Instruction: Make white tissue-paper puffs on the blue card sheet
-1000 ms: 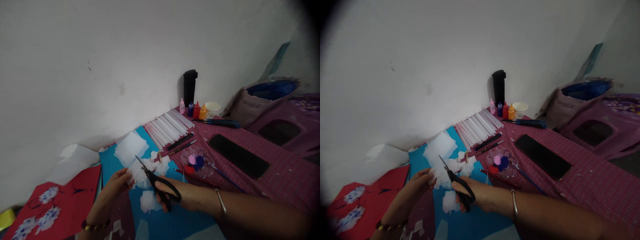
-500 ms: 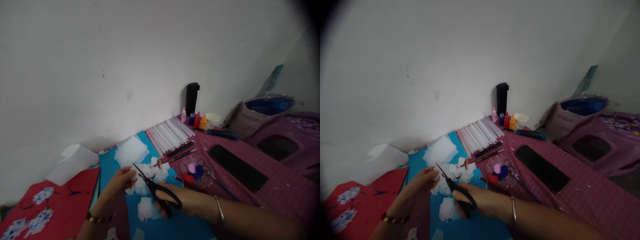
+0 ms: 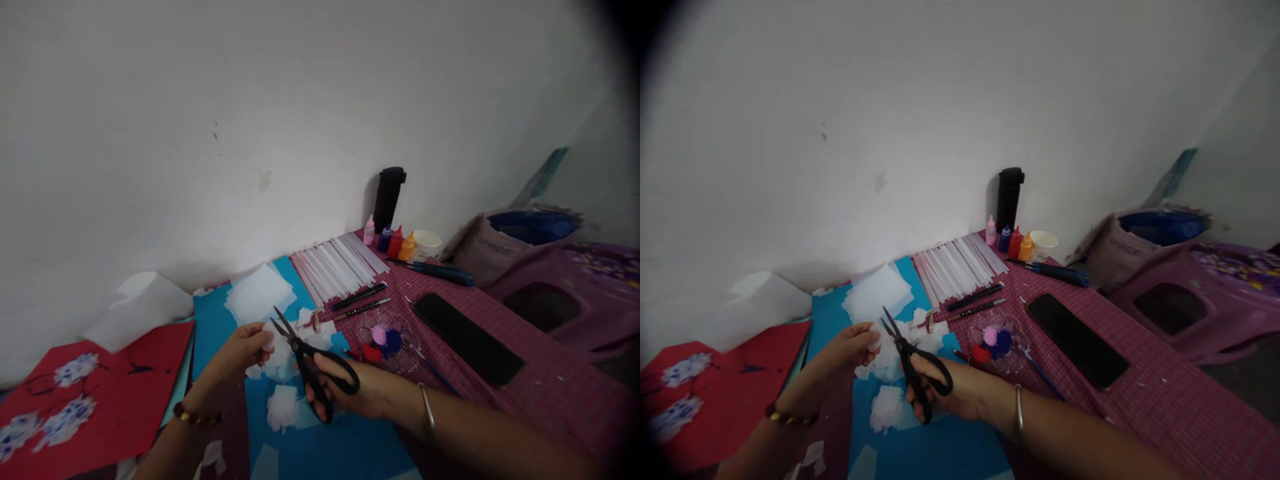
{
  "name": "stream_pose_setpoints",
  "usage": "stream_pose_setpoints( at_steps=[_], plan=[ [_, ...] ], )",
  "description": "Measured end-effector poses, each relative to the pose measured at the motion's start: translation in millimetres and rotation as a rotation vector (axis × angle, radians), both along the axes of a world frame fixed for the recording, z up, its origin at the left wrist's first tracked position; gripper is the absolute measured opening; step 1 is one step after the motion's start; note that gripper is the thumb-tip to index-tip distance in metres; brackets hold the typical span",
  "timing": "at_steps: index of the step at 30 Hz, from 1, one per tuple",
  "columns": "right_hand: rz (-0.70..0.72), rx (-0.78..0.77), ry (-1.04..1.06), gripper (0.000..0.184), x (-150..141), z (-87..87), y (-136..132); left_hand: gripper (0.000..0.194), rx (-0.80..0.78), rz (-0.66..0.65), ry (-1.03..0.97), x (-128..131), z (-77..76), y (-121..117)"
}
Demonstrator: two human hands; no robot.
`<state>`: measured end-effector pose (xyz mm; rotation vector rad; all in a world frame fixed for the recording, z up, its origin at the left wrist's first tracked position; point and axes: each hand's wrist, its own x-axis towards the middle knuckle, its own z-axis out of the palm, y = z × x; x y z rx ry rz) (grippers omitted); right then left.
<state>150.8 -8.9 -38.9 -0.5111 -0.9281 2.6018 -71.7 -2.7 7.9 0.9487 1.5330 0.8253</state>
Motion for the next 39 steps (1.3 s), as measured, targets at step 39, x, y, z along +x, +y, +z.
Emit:
stream_pose_setpoints(
  at_steps=[39],
  plan=[
    [0.208, 0.623, -0.281, 0.051, 57, 40.0, -37, 0.009, 0.121, -0.009, 0.574, 27, -30.7, -171]
  ],
)
